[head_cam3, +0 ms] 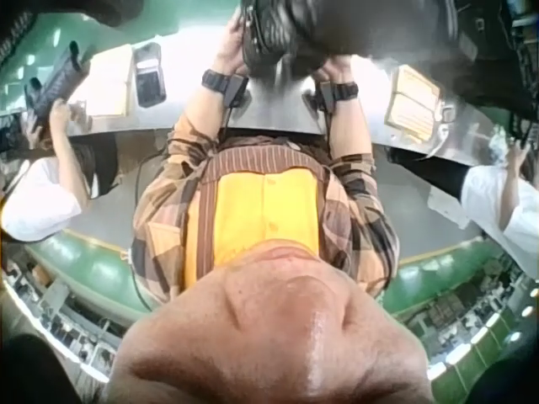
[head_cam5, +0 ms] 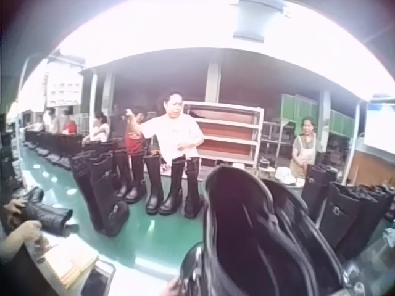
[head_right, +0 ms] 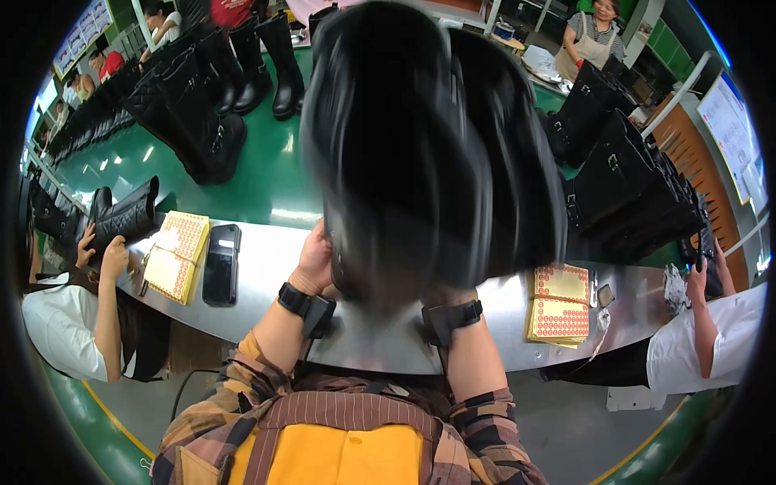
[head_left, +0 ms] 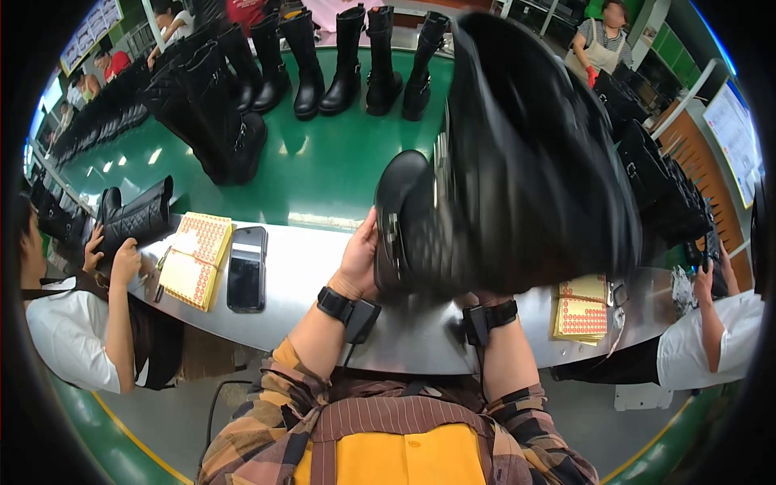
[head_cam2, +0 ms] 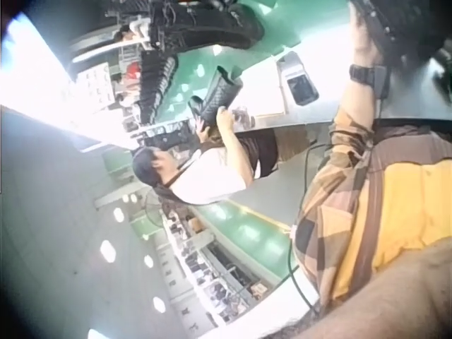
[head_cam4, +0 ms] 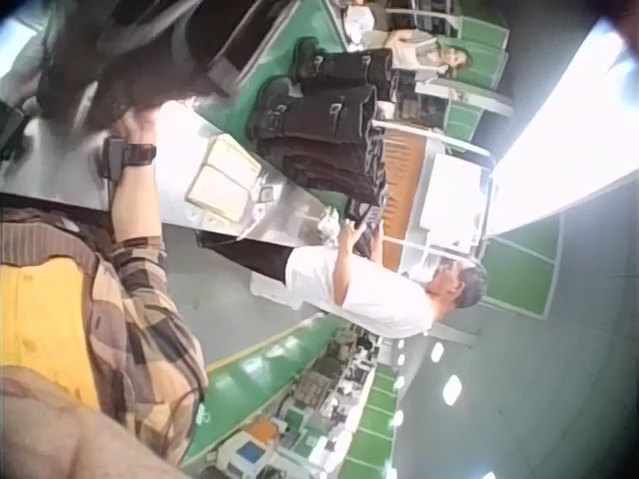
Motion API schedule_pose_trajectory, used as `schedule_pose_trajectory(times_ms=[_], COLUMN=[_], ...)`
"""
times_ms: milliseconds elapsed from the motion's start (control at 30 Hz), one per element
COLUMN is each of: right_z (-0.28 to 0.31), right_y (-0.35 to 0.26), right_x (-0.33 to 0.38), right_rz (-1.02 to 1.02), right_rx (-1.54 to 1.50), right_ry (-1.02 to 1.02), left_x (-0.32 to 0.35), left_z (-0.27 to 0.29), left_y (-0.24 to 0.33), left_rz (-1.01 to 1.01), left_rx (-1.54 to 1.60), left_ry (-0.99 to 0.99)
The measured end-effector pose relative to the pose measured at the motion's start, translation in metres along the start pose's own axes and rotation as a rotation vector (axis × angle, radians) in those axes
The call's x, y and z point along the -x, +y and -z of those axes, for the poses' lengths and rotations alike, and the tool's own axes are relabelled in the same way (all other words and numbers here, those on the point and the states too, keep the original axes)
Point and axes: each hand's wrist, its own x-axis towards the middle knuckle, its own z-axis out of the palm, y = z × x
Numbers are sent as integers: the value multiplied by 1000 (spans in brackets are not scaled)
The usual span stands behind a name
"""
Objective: Inspecting and cleaning black quilted boots on a manufacturing assembly line.
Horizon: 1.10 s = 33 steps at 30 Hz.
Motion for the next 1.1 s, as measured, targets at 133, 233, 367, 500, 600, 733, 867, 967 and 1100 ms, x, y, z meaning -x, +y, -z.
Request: schedule_pose_trajectory(times_ms=[133, 233, 367, 500, 600, 733, 867, 967, 1100], right_z=[4, 4, 2, 0, -1, -2, -2, 1, 3], right_y=[3, 3, 5, 6, 6, 4, 5, 4, 5], right_x=[2, 5, 5, 3, 2, 2, 2, 3, 3], right_rz=[-47, 113, 127, 145, 162, 194, 189, 186, 198], right_rx=[-27, -44, -2, 81, 107, 138, 148, 141, 145], right_ry=[232, 342, 441, 505, 519, 530, 548, 540, 536], left_x=[1, -2, -7, -8, -7, -7, -7, -7, -5], left_z=[5, 2, 2, 6, 9, 9, 8, 9, 10], left_y=[5, 3, 1, 3, 4, 2, 1, 2, 2], left_rz=[-75, -124, -205, -222, -218, -208, -204, -213, -200], left_rx=[142, 112, 11, -73, -100, -128, -101, -64, -128], left_ry=[209, 221, 366, 390, 406, 430, 419, 406, 389])
